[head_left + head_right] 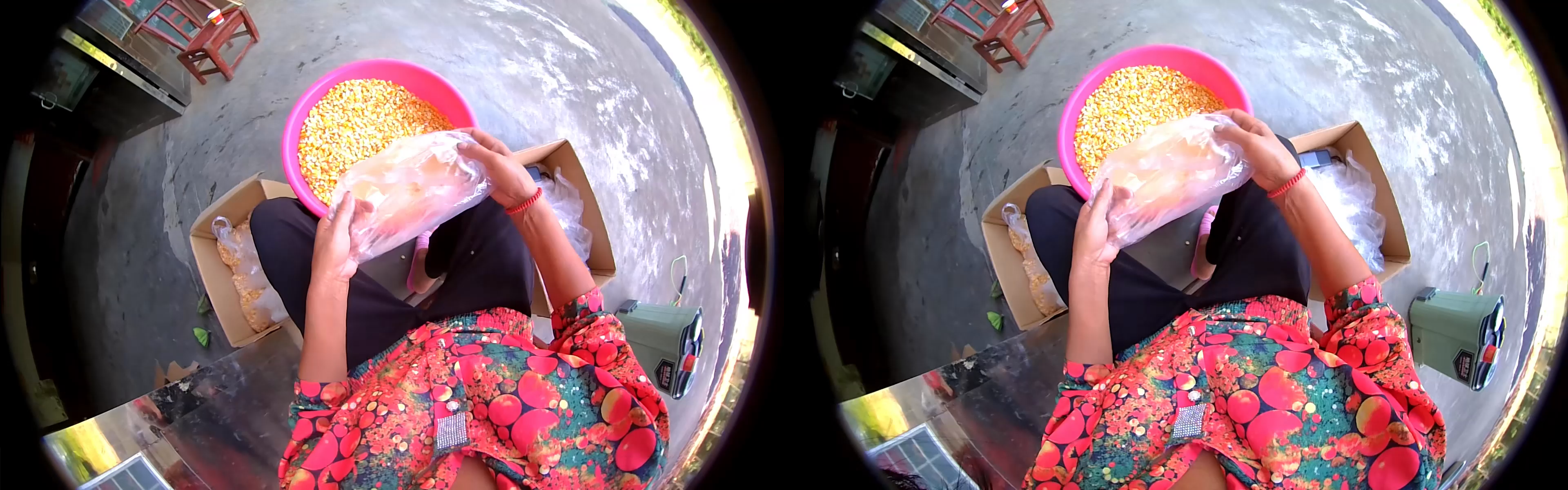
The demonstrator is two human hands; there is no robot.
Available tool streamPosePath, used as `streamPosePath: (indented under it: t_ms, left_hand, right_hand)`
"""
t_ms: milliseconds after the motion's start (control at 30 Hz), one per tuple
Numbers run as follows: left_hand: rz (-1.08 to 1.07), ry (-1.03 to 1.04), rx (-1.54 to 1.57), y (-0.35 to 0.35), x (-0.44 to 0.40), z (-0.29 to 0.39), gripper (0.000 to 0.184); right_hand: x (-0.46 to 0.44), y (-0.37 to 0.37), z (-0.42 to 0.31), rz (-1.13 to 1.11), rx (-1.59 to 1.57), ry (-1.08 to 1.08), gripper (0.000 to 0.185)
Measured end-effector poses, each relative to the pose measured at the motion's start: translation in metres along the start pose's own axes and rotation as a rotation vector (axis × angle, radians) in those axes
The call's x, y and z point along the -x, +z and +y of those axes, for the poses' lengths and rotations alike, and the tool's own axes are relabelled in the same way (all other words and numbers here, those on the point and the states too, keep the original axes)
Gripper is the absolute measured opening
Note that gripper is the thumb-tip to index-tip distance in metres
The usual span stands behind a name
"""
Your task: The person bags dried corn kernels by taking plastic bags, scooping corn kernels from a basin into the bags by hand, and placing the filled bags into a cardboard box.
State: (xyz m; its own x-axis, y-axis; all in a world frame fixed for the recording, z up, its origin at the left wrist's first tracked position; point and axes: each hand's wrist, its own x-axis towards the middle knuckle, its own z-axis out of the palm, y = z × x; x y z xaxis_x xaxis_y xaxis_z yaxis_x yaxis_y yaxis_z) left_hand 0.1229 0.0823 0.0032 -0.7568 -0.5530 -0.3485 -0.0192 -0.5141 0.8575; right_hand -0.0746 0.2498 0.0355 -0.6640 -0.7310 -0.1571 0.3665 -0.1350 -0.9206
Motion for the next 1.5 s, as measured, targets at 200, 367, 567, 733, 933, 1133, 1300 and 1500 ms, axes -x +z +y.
streamPosePath:
  t_ms: [200, 367, 567, 733, 933, 1133, 1300, 1500]
  left_hand:
    - [0.001, -0.098, 0.162, 0.008, -0.036, -0.01, 0.034]
    - [-0.015, -0.1, 0.194, 0.018, -0.037, 0.001, 0.033]
    - [0.086, 0.161, -0.099, -0.006, -0.05, 0.026, 0.026]
    - [-0.082, 0.173, -0.311, 0.003, -0.059, 0.036, 0.029]
    - [-0.122, 0.267, -0.516, 0.0, -0.072, 0.029, 0.022]
    - [-0.055, 0.357, -0.656, 0.008, -0.088, 0.045, 0.021]
    - [-0.073, 0.326, -0.669, 0.0, -0.095, 0.027, 0.022]
    - [-0.204, 0.064, -0.344, 0.013, -0.076, 0.042, 0.024]
  right_hand:
    - [0.014, 0.038, -0.031, -0.197, 0.491, -0.479, 0.011]
    - [-0.018, 0.048, 0.036, -0.293, 1.449, -0.495, 0.02]
    - [-0.023, 0.046, 0.032, -0.804, 1.43, -0.014, 0.026]
    - [-0.044, 0.039, 0.021, -0.452, 1.108, -0.192, 0.057]
    - [-0.053, 0.028, 0.075, -0.879, 1.223, -0.361, 0.044]
    - [-0.05, 0.033, -0.001, -0.952, 0.773, -0.06, 0.035]
    - [0.01, 0.042, -0.1, -0.669, 0.593, -0.152, 0.015]
    - [0.084, 0.038, -0.051, -0.602, 1.246, -0.586, 0.029]
